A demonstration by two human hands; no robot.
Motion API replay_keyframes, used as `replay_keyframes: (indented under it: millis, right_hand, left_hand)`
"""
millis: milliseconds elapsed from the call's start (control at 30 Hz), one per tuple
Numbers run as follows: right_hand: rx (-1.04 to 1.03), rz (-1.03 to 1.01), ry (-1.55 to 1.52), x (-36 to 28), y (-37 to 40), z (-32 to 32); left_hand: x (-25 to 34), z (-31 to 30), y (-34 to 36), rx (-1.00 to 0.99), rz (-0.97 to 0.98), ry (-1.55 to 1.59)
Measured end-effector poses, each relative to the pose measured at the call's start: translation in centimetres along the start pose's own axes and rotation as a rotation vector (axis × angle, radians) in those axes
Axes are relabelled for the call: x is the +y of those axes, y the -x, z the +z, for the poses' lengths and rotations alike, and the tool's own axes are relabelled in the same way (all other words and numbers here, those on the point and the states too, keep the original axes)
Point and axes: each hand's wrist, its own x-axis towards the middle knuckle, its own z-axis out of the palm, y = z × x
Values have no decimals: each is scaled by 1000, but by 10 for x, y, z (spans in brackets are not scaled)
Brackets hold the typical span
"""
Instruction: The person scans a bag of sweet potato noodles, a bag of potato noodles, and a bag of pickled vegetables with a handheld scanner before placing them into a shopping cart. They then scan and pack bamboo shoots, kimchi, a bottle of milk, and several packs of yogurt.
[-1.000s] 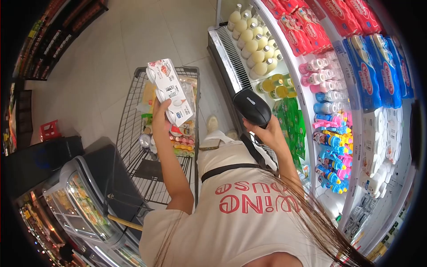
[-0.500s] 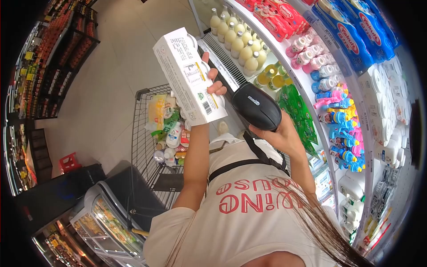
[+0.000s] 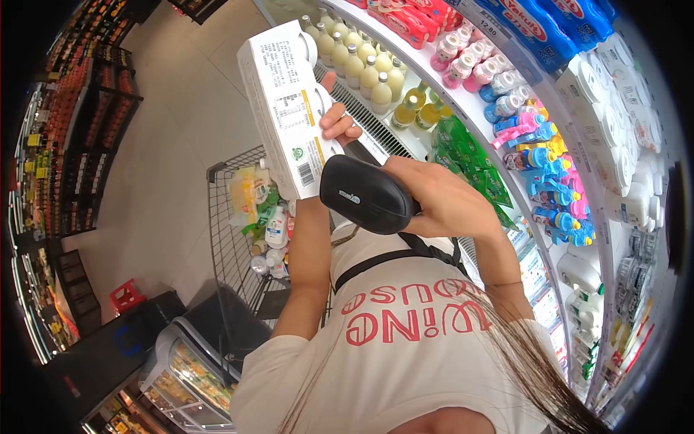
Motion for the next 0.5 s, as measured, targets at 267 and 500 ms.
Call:
replay_keyframes:
  millis: [267, 500]
  right_hand:
    - [101, -25, -93, 15, 7, -10]
    - [1006, 311, -157, 20, 88, -19]
  left_hand:
    - [-10, 3, -11, 120, -92, -123]
    - [-47, 65, -61, 373, 204, -1461]
